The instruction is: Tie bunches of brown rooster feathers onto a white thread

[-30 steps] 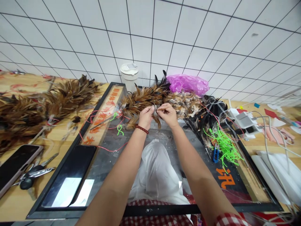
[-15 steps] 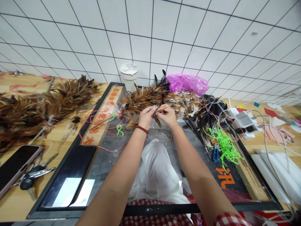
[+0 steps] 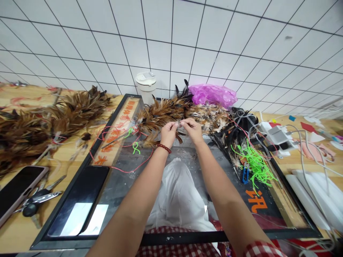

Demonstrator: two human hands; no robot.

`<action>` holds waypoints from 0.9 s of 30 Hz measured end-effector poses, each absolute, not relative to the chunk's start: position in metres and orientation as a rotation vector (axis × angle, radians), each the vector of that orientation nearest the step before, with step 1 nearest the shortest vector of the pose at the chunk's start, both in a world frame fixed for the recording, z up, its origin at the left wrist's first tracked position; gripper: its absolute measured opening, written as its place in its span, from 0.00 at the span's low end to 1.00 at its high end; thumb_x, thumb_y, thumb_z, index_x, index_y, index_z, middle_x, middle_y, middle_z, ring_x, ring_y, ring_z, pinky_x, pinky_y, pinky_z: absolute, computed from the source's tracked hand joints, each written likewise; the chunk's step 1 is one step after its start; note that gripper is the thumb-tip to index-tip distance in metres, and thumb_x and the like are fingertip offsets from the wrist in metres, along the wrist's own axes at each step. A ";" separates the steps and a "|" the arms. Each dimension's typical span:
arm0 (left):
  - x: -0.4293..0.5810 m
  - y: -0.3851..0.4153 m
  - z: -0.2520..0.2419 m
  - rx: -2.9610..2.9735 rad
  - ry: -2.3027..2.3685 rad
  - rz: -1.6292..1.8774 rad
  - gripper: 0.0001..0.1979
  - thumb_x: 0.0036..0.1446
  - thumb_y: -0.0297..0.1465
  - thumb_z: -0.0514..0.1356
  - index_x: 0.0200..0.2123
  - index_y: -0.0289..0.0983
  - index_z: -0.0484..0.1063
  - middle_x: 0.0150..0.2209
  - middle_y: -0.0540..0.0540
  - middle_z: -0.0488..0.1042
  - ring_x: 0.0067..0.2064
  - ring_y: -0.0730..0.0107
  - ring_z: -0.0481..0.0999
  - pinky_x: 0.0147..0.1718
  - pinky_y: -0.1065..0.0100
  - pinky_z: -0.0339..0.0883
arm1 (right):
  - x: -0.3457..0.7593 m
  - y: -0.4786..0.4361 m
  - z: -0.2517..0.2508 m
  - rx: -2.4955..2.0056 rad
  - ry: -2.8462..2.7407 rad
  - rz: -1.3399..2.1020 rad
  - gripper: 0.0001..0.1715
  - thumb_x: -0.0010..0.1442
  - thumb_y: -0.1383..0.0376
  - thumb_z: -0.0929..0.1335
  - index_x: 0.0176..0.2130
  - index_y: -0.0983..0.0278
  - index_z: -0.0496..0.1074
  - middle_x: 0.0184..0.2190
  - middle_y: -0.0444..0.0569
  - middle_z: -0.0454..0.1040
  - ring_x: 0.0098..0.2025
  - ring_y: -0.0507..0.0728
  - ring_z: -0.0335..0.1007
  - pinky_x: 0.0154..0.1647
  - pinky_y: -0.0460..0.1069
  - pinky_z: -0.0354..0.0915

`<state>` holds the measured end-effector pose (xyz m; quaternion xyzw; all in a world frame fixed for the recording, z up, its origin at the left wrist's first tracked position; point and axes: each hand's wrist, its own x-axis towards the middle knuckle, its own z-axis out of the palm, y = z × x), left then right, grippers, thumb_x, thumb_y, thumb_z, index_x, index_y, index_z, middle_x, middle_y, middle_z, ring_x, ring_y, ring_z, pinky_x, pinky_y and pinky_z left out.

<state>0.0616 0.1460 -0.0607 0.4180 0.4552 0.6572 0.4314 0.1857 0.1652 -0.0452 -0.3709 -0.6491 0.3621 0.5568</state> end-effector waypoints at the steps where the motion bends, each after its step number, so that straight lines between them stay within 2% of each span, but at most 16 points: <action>1: 0.062 0.145 -0.060 1.062 1.115 1.626 0.06 0.49 0.31 0.63 0.23 0.36 0.75 0.24 0.49 0.74 0.31 0.72 0.70 0.38 0.70 0.63 | 0.185 0.166 -0.046 -0.868 -1.532 0.852 0.10 0.52 0.55 0.70 0.29 0.59 0.77 0.30 0.47 0.73 0.37 0.55 0.67 0.42 0.51 0.65; 7: 0.061 0.141 -0.054 1.062 1.087 1.561 0.07 0.45 0.32 0.66 0.20 0.35 0.74 0.20 0.49 0.72 0.26 0.74 0.68 0.32 0.71 0.64 | 0.187 0.169 -0.049 -0.878 -1.519 0.855 0.10 0.50 0.56 0.71 0.28 0.59 0.77 0.30 0.46 0.73 0.37 0.54 0.68 0.42 0.51 0.65; 12: 0.058 0.139 -0.052 1.195 1.074 1.497 0.10 0.47 0.35 0.64 0.18 0.36 0.74 0.19 0.49 0.71 0.25 0.73 0.66 0.28 0.71 0.63 | 0.190 0.170 -0.050 -0.824 -1.529 0.944 0.10 0.50 0.56 0.71 0.31 0.58 0.77 0.33 0.46 0.73 0.38 0.54 0.69 0.43 0.51 0.65; 17: 0.057 0.136 -0.049 1.269 1.099 1.423 0.10 0.48 0.32 0.64 0.18 0.36 0.74 0.19 0.50 0.71 0.24 0.74 0.65 0.28 0.72 0.61 | 0.193 0.170 -0.046 -0.806 -1.582 0.948 0.09 0.49 0.56 0.72 0.27 0.59 0.76 0.30 0.46 0.72 0.37 0.54 0.68 0.43 0.51 0.64; 20: 0.059 0.137 -0.049 1.186 1.111 1.526 0.07 0.48 0.29 0.63 0.20 0.35 0.74 0.20 0.50 0.71 0.25 0.74 0.68 0.30 0.72 0.63 | 0.198 0.172 -0.044 -0.868 -1.624 0.892 0.10 0.51 0.56 0.70 0.28 0.60 0.76 0.30 0.47 0.73 0.37 0.54 0.68 0.43 0.51 0.64; 23: 0.059 0.140 -0.049 0.950 1.052 1.676 0.07 0.50 0.32 0.63 0.24 0.35 0.72 0.22 0.50 0.71 0.25 0.75 0.70 0.31 0.71 0.64 | 0.203 0.173 -0.045 -0.969 -1.738 0.775 0.09 0.51 0.59 0.71 0.30 0.61 0.76 0.29 0.46 0.72 0.33 0.53 0.66 0.38 0.49 0.63; 27: 0.058 0.142 -0.047 0.770 1.024 1.762 0.09 0.51 0.35 0.62 0.25 0.36 0.70 0.19 0.53 0.66 0.19 0.79 0.64 0.23 0.74 0.61 | 0.209 0.174 -0.050 -1.039 -2.029 0.665 0.06 0.46 0.62 0.73 0.27 0.63 0.76 0.29 0.46 0.72 0.31 0.52 0.66 0.36 0.47 0.62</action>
